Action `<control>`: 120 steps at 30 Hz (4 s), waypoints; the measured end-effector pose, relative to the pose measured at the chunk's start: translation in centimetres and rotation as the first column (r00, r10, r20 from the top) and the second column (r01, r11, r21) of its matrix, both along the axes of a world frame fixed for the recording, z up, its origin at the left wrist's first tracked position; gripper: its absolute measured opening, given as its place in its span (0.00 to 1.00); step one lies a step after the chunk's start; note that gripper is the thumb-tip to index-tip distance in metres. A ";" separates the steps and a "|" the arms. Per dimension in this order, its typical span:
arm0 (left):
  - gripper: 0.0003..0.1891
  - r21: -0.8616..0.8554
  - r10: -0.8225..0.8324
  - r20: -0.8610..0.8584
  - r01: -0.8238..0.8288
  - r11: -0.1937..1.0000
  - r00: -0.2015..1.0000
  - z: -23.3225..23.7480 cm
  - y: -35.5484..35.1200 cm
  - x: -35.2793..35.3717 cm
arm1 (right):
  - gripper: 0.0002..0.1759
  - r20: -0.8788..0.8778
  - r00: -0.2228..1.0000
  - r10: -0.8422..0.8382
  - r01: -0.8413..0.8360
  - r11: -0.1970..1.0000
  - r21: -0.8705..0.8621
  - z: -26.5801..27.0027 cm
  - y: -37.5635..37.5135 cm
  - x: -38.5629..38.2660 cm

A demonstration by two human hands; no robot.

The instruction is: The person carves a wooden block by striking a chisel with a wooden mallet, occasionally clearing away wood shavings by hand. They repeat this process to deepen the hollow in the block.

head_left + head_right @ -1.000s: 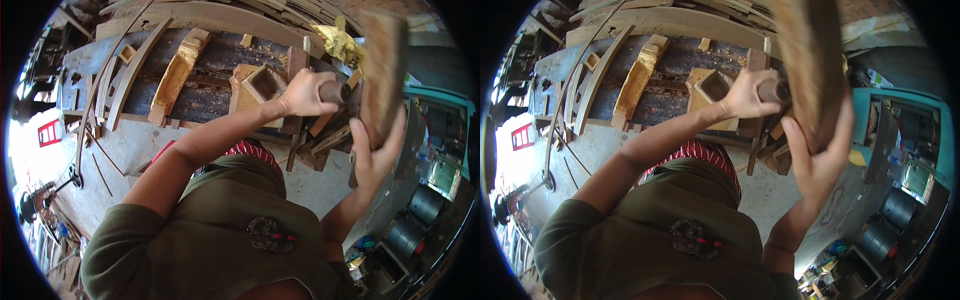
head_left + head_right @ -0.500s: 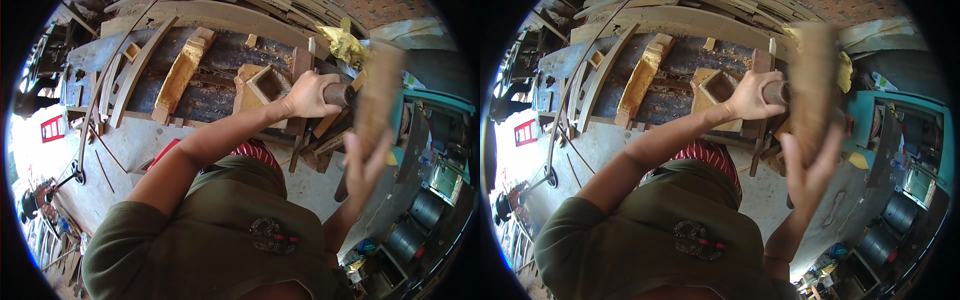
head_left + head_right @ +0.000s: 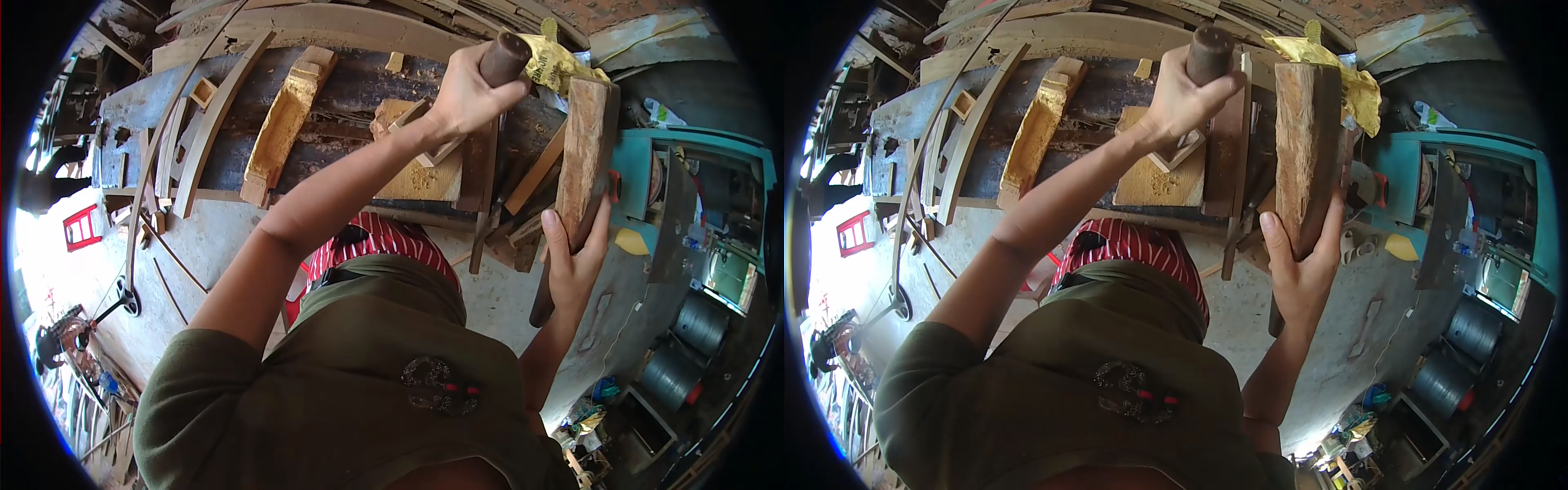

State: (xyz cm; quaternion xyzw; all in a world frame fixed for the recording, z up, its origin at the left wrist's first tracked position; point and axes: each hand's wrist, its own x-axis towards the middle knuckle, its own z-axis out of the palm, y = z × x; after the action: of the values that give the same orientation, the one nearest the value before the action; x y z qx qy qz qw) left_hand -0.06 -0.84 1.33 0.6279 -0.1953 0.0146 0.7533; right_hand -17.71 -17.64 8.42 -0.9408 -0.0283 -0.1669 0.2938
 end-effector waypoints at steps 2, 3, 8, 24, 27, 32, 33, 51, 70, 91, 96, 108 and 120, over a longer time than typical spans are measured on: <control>0.11 -0.019 0.042 0.043 -0.041 0.999 0.998 -1.0 -0.5 -0.9 | 0.39 -0.060 0.996 -0.066 0.074 0.989 0.132 0.8 0.5 -0.5; 0.11 -0.019 0.040 0.040 -0.039 0.999 0.998 -1.4 -0.7 -1.2 | 0.38 -0.093 0.991 -0.095 0.111 0.974 0.195 1.4 0.9 -0.8; 0.16 0.110 -0.047 0.152 0.031 0.993 0.987 -1.9 -1.3 -2.9 | 0.32 0.032 0.989 -0.147 0.107 0.839 0.534 4.7 4.4 -0.7; 0.22 0.068 0.022 0.163 -0.034 0.997 0.986 -2.5 -2.6 -1.6 | 0.40 -0.107 0.992 -0.063 0.075 0.991 0.107 2.1 3.9 2.4; 0.16 -0.036 0.054 -0.006 -0.055 0.998 0.999 -2.4 -1.8 0.8 | 0.38 -0.123 0.988 -0.089 0.106 0.984 0.142 1.3 3.3 1.4; 0.09 -0.043 0.055 -0.042 -0.057 0.997 0.998 -1.3 -0.2 1.6 | 0.38 -0.185 0.969 -0.166 0.198 0.965 0.172 0.2 1.9 0.1; 0.09 -0.040 0.058 -0.067 -0.061 0.997 0.996 -1.3 0.0 1.4 | 0.38 -0.065 0.993 -0.097 0.103 0.989 0.104 -0.5 1.4 0.4; 0.22 0.117 0.000 0.215 -0.026 0.993 0.977 -3.0 -2.6 -3.3 | 0.42 -0.025 1.000 -0.004 0.005 0.998 0.056 3.1 5.1 1.7; 0.22 -0.015 -0.428 -0.175 0.432 0.902 0.887 0.4 0.7 2.5 | 0.39 -0.275 0.942 -0.191 0.281 0.896 0.343 0.3 4.2 -0.7; 0.27 0.121 -0.066 0.078 0.056 0.991 0.995 -0.2 0.4 0.3 | 0.40 -0.229 0.967 -0.113 0.215 0.844 0.491 1.7 4.3 0.0; 0.15 0.168 -0.041 0.141 0.017 0.986 0.989 -0.5 -0.6 -0.8 | 0.43 -0.182 0.969 -0.165 0.243 0.741 0.626 5.8 4.7 0.6; 0.24 0.253 -0.119 0.271 0.049 0.966 0.955 -1.4 -0.8 -4.6 | 0.38 -0.066 0.990 -0.123 0.134 0.972 0.195 3.7 5.2 1.9; 0.15 0.149 0.065 0.108 -0.080 0.986 0.992 -0.6 1.0 2.6 | 0.38 -0.186 0.967 -0.175 0.226 0.924 0.308 0.9 3.8 -0.1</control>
State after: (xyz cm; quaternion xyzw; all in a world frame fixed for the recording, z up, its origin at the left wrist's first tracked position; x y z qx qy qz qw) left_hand 2.59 0.15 0.72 0.6889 -0.2112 0.0592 0.6909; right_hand -17.85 -13.79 9.36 -0.8870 0.1192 -0.1248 0.4284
